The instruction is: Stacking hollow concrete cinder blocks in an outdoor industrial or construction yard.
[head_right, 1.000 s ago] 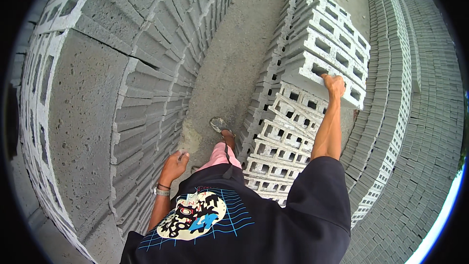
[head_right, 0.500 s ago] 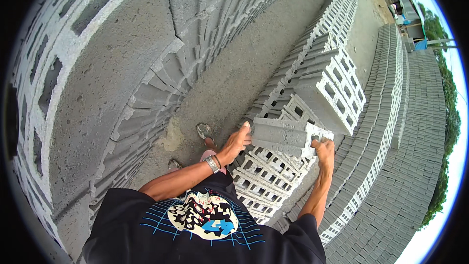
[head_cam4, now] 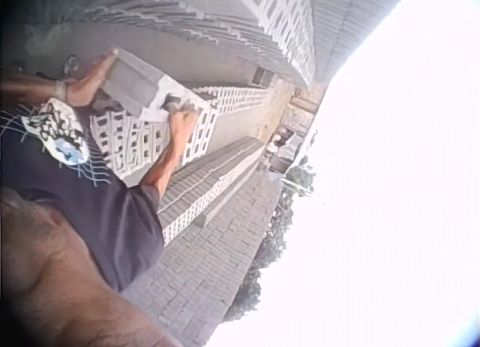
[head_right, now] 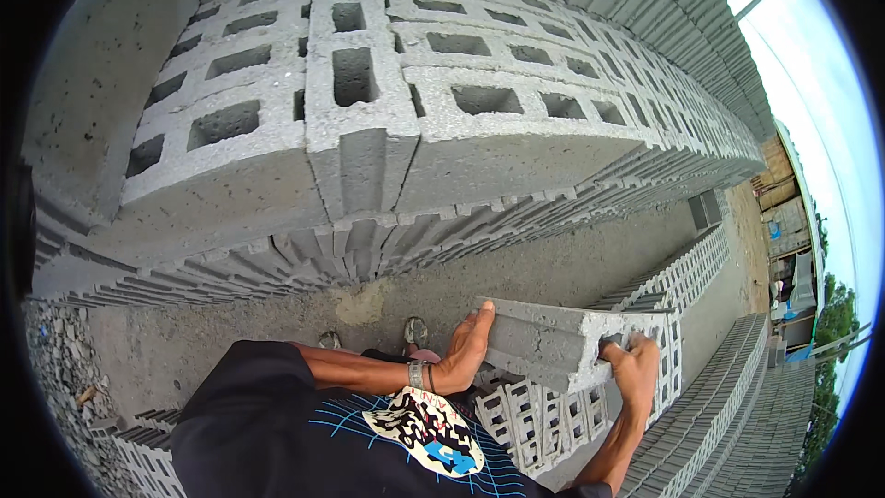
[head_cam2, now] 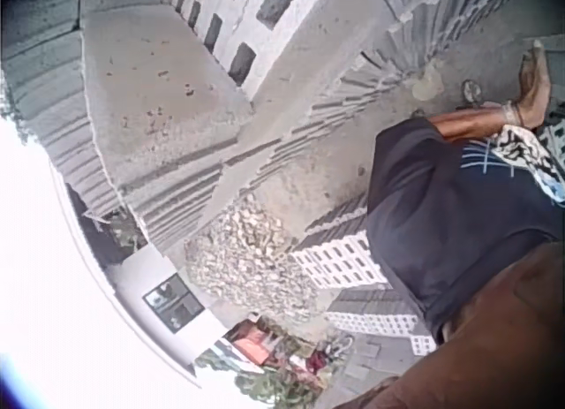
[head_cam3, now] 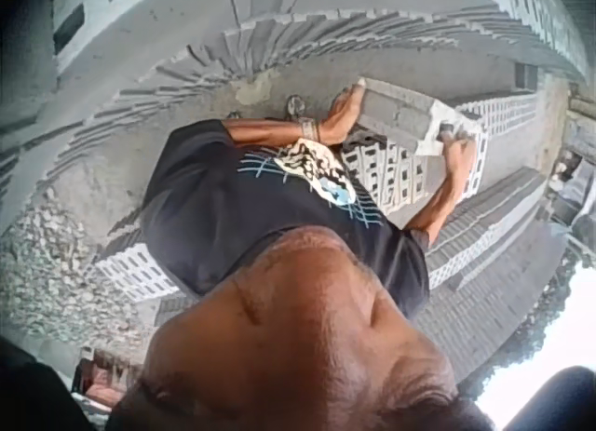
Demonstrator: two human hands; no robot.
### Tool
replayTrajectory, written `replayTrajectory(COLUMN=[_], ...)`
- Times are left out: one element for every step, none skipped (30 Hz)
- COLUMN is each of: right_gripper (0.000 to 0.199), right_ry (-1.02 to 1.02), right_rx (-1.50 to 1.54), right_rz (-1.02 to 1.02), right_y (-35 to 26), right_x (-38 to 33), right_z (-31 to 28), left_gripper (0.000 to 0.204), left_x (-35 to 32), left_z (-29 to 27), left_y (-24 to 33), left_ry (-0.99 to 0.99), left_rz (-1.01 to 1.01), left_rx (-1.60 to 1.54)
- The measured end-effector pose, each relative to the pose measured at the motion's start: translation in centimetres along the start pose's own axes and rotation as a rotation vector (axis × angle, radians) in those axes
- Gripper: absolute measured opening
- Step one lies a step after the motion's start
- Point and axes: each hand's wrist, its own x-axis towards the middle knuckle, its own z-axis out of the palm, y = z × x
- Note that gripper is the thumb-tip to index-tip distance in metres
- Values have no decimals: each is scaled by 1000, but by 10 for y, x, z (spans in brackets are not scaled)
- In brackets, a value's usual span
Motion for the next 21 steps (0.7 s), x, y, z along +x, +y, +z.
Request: replayTrajectory(right_gripper=[28,30,30,30,26,23,28,33,40,48,46,47,47,47,49,52,47,44,39,36,32], right_ry=[34,65,106,150,226,210,321,431,312,185,313,342,376,365,324,306,235,143,-25,-196,-177], right_rx=[-50,-36,-81,-83,-20,43,133,230,333,432,303,226,139,81,165,241,347,452,332,202,195], right_rz=[-70,-123,-202,-250,-393,-396,-457,-511,-561,-607,-769,-1037,-1240,-1474,-1467,-1450,-1409,-1371,-1450,-1519,-1615], right_y=[-10,-35,-75,-91,-112,-128,-143,-155,-167,-179,-186,-196,-221,-253,-268,-280,-301,-327,-355,-381,-397], right_x=[-1,-9,-28,-36,-45,-56,-66,-74,-75,-71,-88,-95,-106,-103,-93,-85,-80,-79,-93,-104,-100], right_z=[-10,-22,-41,-54,-62,-74,-75,-77,-86,-95,-111,-110,-100,-82,-75,-71,-65,-56,-55,-54,-47], left_gripper=[111,105,103,100,92,92,76,61,55,55,55,55,57,57,59,61,65,65,67,69,72], left_x=[-20,-37,-51,-64,-72,-84,-96,-112,-139,-147,-161,-172,-166,-178,-193,-203,-202,-202,-199,-196,-194], left_z=[5,2,3,3,4,0,-3,-4,-4,-11,-11,-14,-26,-34,-35,-34,-41,-48,-54,-59,-62], left_y=[15,34,48,58,62,74,87,104,130,141,149,150,142,146,158,168,167,166,168,169,172], left_ry=[90,12,-40,-81,-82,-69,-111,-160,-160,-137,-195,-209,-293,-208,-72,40,81,114,233,357,436], left_rz=[55,151,213,282,339,379,464,547,668,708,811,932,1022,1086,1195,1295,1368,1412,1484,1550,1468], left_rx=[17,0,-52,-101,-243,-253,-384,-510,-653,-653,-703,-746,-781,-767,-818,-865,-829,-814,-781,-751,-920])
